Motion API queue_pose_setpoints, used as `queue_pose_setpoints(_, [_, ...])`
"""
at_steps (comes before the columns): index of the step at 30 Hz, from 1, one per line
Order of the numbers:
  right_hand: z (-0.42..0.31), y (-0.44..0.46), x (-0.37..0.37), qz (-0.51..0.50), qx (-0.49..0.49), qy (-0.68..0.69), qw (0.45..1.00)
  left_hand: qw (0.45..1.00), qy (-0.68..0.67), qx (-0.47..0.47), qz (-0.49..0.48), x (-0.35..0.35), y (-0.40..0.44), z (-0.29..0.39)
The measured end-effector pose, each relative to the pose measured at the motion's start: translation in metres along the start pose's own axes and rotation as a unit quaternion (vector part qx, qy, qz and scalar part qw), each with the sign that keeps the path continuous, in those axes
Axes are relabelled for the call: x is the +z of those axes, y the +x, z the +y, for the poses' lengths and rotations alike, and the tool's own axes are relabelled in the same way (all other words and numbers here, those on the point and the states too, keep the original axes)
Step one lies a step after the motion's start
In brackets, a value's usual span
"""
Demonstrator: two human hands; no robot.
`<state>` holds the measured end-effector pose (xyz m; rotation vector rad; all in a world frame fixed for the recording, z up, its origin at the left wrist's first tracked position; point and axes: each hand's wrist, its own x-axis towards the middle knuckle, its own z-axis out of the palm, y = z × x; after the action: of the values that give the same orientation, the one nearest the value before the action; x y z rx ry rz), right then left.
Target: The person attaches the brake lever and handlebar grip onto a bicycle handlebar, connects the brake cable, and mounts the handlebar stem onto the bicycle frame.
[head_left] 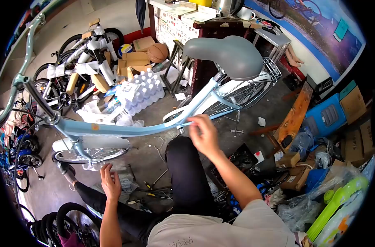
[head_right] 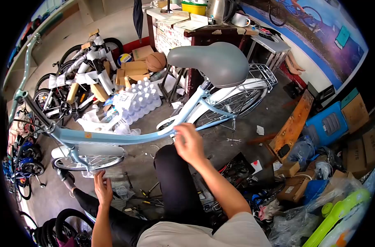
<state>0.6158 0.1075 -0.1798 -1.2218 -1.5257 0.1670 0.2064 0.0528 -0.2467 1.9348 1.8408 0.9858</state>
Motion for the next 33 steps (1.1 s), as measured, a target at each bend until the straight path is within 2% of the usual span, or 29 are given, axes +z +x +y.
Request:
queue_pose_setpoints(1, [0.019, -0.010, -0.017, 0.030, 0.035, -0.021, 0.999, 0.997, 0.001, 0.082, 0.003, 0.004, 0.011, 0.015])
queue_pose_setpoints(3, [0.052, -0.023, -0.057, 0.037, 0.080, -0.124, 0.988, 0.972, 0.118, 0.204, 0.017, 0.006, 0.042, 0.050])
queue_pose_setpoints(5, [0.052, -0.004, -0.098, 0.050, 0.040, -0.235, 0.970, 0.958, 0.163, 0.238, -0.005, 0.005, 0.074, 0.082])
queue_pose_setpoints(7, [0.064, 0.026, -0.129, 0.075, -0.031, -0.339, 0.937, 0.927, 0.209, 0.311, 0.029, 0.004, 0.109, 0.096])
queue_pose_setpoints(9, [0.084, 0.060, -0.153, 0.102, -0.080, -0.413, 0.901, 0.912, 0.255, 0.318, 0.050, 0.002, 0.137, 0.094])
queue_pose_setpoints(11, [0.108, 0.090, -0.167, 0.113, -0.079, -0.429, 0.893, 0.914, 0.250, 0.313, 0.065, -0.004, 0.157, 0.086])
queue_pose_setpoints(12, [0.119, 0.102, -0.169, 0.082, -0.050, -0.415, 0.905, 0.909, 0.251, 0.325, 0.071, -0.014, 0.157, 0.085])
queue_pose_setpoints(13, [0.131, 0.110, -0.168, 0.050, -0.021, -0.396, 0.917, 0.906, 0.252, 0.326, 0.099, -0.024, 0.149, 0.089])
queue_pose_setpoints(15, [0.164, 0.116, -0.166, -0.034, 0.015, -0.434, 0.900, 0.911, 0.236, 0.293, 0.169, -0.045, 0.128, 0.088])
queue_pose_setpoints(17, [0.163, 0.104, -0.137, 0.041, -0.106, -0.559, 0.821, 0.915, 0.220, 0.240, 0.237, -0.065, 0.108, 0.065])
queue_pose_setpoints(18, [0.163, 0.103, -0.128, 0.073, -0.116, -0.566, 0.813, 0.916, 0.193, 0.221, 0.275, -0.072, 0.102, 0.053])
queue_pose_setpoints(19, [0.166, 0.103, -0.119, 0.065, -0.117, -0.562, 0.816, 0.914, 0.162, 0.203, 0.311, -0.078, 0.097, 0.042])
queue_pose_setpoints(22, [0.171, 0.103, -0.110, 0.135, -0.081, -0.573, 0.805, 0.913, 0.171, 0.125, 0.348, -0.103, 0.088, 0.017])
queue_pose_setpoints(27, [0.161, 0.101, -0.109, 0.122, -0.095, -0.553, 0.818, 0.878, 0.210, 0.191, 0.385, -0.124, 0.135, 0.060])
queue_pose_setpoints(28, [0.158, 0.100, -0.109, 0.117, -0.086, -0.541, 0.828, 0.885, 0.151, 0.211, 0.387, -0.124, 0.152, 0.068])
queue_pose_setpoints(29, [0.156, 0.100, -0.109, 0.113, -0.079, -0.529, 0.838, 0.881, 0.094, 0.195, 0.422, -0.122, 0.167, 0.071])
queue_pose_setpoints(31, [0.159, 0.096, -0.107, 0.121, -0.061, -0.532, 0.836, 0.907, 0.025, 0.048, 0.417, -0.127, 0.191, 0.080])
queue_pose_setpoints(33, [0.163, 0.096, -0.107, 0.129, -0.042, -0.537, 0.833, 0.891, 0.046, 0.033, 0.451, -0.117, 0.212, 0.092])
